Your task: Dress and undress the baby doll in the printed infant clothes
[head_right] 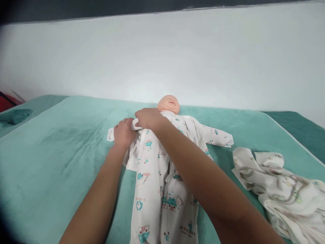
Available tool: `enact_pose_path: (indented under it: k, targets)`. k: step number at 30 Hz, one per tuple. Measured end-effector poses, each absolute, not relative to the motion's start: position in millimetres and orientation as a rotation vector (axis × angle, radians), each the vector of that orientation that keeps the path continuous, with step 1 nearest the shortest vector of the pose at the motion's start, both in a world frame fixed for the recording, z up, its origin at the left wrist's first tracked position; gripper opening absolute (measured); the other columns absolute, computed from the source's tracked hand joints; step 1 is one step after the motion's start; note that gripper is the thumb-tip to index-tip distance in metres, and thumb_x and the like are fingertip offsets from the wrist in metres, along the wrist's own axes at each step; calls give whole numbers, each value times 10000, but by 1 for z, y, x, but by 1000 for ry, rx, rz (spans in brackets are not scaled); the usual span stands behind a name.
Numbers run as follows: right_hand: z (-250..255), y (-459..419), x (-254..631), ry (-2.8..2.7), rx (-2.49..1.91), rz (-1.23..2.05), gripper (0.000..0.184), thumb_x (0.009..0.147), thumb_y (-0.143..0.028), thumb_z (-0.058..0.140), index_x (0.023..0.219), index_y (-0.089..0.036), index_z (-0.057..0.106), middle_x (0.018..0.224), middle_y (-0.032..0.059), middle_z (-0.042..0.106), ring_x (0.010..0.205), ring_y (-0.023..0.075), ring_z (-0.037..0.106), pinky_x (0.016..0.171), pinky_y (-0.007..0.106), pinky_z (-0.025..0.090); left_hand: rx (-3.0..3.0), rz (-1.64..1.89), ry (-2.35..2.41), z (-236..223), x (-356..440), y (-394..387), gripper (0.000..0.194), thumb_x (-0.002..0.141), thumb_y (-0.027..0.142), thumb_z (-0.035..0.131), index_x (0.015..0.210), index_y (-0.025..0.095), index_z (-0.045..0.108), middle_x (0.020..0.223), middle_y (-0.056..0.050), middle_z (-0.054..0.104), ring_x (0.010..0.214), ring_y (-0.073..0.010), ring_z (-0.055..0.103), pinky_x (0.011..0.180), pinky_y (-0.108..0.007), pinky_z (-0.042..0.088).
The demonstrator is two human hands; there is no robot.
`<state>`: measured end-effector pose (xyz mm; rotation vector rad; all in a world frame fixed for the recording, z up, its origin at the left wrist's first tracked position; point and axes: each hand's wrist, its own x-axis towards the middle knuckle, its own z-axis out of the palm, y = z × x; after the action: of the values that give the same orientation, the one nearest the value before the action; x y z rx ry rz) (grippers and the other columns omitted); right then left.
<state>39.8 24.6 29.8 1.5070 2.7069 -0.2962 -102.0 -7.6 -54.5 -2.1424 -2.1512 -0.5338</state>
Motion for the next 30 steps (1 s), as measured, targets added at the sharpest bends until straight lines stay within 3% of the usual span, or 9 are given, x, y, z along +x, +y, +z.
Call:
enact_pose_path:
  k: [3,6,9,12,15,18,23,27,30]
  targets:
    - [24,11,64,2890,1682,-419,379,991,-470,441,1211,-240,647,1204,76,693,1031,253,641,803,343,454,-2075,-489,-2209,-54,-102,-7,361,813,62,455,1107,212,604,1122,-107,651,1137,-313,567,945,-450,424]
    - [7,-17,105,3147,1860,-550,445,1045,-453,296,1160,-260,681,1223,32,698,1148,239,607,948,380,446,-2061,-478,-2205,-55,-101,-6,382,797,47,452,1101,213,610,1129,-103,655,1140,-310,570,950,-448,423]
    - [-21,-43,151,3302,2027,-768,475,1046,-482,295,1368,-273,576,1465,27,553,1361,233,477,1120,389,369,-2059,-514,-2208,-57,-99,-4,415,783,55,468,1135,213,620,1143,-113,654,1141,-322,572,972,-467,416]
    - [-48,-53,183,3272,2178,-795,517,1044,-484,287,1465,-254,481,1527,45,490,1420,223,421,1174,395,325,-2058,-621,-2234,-58,-95,-2,487,755,59,499,1192,230,629,1214,-116,635,1186,-325,559,1058,-493,365]
    - [-65,-49,197,3087,2361,-451,482,1037,-387,288,1428,-220,514,1475,83,545,1399,255,446,1186,495,283,-2082,-865,-2262,-57,-91,-3,579,712,22,478,1216,256,640,1285,-80,631,1254,-307,531,1151,-522,267]
    - [-69,-43,201,2844,2517,-115,479,978,-218,315,1404,-234,533,1458,80,563,1375,271,468,1181,584,228,-2108,-1269,-2238,-56,-87,-9,612,684,5,430,1194,256,657,1230,-25,687,1245,-258,553,1200,-490,229]
    - [-65,-40,210,2712,2705,-44,523,812,-97,407,1259,-224,647,1303,82,668,1206,280,583,1079,472,385,-2152,-1724,-2024,-44,-67,-29,501,752,71,407,1121,244,700,1237,-11,693,1244,-231,567,1137,-409,388]
    - [-61,-38,217,2470,3090,-186,466,815,-145,437,1220,-230,652,1226,66,704,1109,275,629,943,391,455,-2512,-1554,-1696,-15,-33,-31,406,816,115,426,1069,228,723,1208,-23,706,1208,-210,589,1103,-369,431]
    - [-59,-38,219,2298,3117,-198,394,867,-262,455,1208,-225,648,1181,95,719,1081,302,638,910,404,437,-2906,-1062,-1443,12,2,-22,390,885,158,396,1081,230,726,1225,-23,708,1181,-197,610,1053,-353,458]
